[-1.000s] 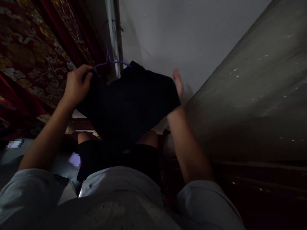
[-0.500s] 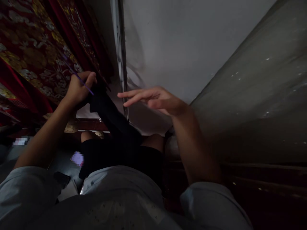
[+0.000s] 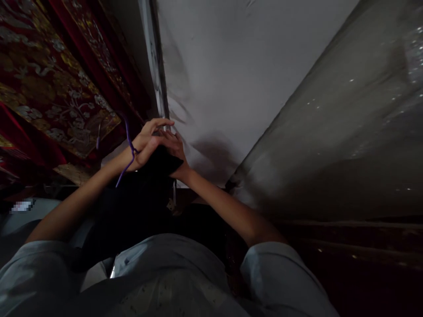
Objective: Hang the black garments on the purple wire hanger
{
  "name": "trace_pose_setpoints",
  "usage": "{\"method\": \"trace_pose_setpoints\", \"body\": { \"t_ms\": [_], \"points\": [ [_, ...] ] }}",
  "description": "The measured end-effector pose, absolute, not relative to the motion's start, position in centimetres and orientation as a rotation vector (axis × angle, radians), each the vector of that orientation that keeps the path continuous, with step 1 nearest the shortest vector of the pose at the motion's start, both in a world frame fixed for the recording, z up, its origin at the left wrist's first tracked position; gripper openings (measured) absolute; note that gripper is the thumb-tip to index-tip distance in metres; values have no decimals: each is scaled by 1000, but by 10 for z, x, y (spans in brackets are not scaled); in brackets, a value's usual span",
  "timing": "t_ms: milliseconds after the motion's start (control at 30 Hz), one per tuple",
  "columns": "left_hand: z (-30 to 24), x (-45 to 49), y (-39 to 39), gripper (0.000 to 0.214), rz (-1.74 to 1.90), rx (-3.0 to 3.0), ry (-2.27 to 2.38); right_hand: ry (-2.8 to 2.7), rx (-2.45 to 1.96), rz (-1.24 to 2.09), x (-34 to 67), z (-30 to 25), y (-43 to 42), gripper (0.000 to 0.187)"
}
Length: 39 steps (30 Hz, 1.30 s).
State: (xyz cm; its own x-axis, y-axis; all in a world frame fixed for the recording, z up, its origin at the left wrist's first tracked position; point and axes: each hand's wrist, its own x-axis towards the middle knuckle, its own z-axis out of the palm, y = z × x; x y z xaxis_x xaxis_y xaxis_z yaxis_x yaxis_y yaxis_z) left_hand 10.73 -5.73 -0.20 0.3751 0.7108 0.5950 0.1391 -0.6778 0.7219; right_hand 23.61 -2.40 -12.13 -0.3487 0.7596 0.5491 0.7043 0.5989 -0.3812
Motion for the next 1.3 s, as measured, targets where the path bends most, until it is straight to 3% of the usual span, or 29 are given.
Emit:
{"method": "trace_pose_setpoints", "body": {
  "t_ms": [67, 167, 300, 467, 700, 900, 1067, 1167, 1300],
  "points": [
    [-1, 102, -53, 30, 1206, 2078, 742, -2030, -1134, 14, 251, -120, -18, 50],
    [1, 75, -32, 55, 1273, 2059, 814, -1950, -1078, -113, 286, -116, -8, 40],
    [-9, 22, -8, 55, 1280, 1692, 1005, -1733, -1285, -238, 334, -97, -4, 51],
    [-48, -17, -31, 61, 1136, 1172, 1093, -1596, -1501, -265, 362, -51, -5, 57],
    [-96, 10, -66, 52, 1245, 1150, 1207, -1786, -1518, -203, 330, -9, -10, 56],
    [-117, 41, -80, 42, 1485, 932, 1120, -1873, -1380, -114, 330, -37, -39, 94],
    [-139, 59, -93, 44, 1496, 711, 1070, -1353, -1285, 303, 273, -109, -42, 51],
    [-146, 65, -103, 49, 1483, 667, 1051, -1211, -1284, 858, 224, -154, -42, 44],
    [-145, 61, -113, 51, 1429, 711, 1125, -1235, -1291, 1341, 202, -183, -59, 35]
  ]
}}
